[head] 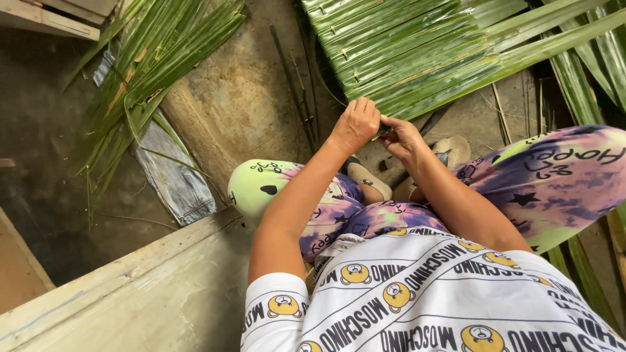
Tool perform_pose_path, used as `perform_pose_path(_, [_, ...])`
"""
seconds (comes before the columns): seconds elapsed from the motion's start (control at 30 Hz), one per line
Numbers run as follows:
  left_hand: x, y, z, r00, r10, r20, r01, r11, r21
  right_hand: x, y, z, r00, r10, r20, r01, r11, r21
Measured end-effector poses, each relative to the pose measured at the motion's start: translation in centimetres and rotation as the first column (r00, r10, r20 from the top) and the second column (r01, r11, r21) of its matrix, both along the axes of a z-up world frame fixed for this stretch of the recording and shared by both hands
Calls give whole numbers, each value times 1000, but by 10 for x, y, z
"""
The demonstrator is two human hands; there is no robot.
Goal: Weaving palm leaves together to create a mat or roofing material
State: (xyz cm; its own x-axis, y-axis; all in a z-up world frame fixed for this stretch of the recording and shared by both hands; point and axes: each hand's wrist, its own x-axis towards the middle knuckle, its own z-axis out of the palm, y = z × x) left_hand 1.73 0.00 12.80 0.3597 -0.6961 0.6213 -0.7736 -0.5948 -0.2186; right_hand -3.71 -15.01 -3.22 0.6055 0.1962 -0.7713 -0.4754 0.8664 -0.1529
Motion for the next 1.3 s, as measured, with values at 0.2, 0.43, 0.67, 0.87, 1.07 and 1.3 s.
perform_pose_path(0.2, [-9, -8, -26, 984, 177, -20, -177, 984, -2, -1, 6, 52, 999, 37, -8, -37, 993, -108])
perform_pose_path(0.43, [-19, -26, -55, 861, 462, -211, -484, 873, -62, -1, 5, 38, 998, 61, -29, -64, 986, -152])
perform_pose_path(0.67, [-28, -20, -37, 796, 599, -86, -600, 800, 18, 2, 8, 15, 998, 48, -34, -52, 989, -135])
perform_pose_path(0.87, [-22, -25, -51, 835, 548, -49, -550, 835, -31, 0, 5, -6, 999, 39, -36, -44, 984, -171])
perform_pose_path(1.07, [-18, -32, -80, 800, 547, -248, -580, 811, -82, 2, 11, 26, 997, 43, -58, -53, 982, -181])
perform_pose_path(1.3, [-18, -33, -71, 743, 539, -397, -598, 801, -33, 0, 7, 55, 996, 43, -74, -55, 983, -176])
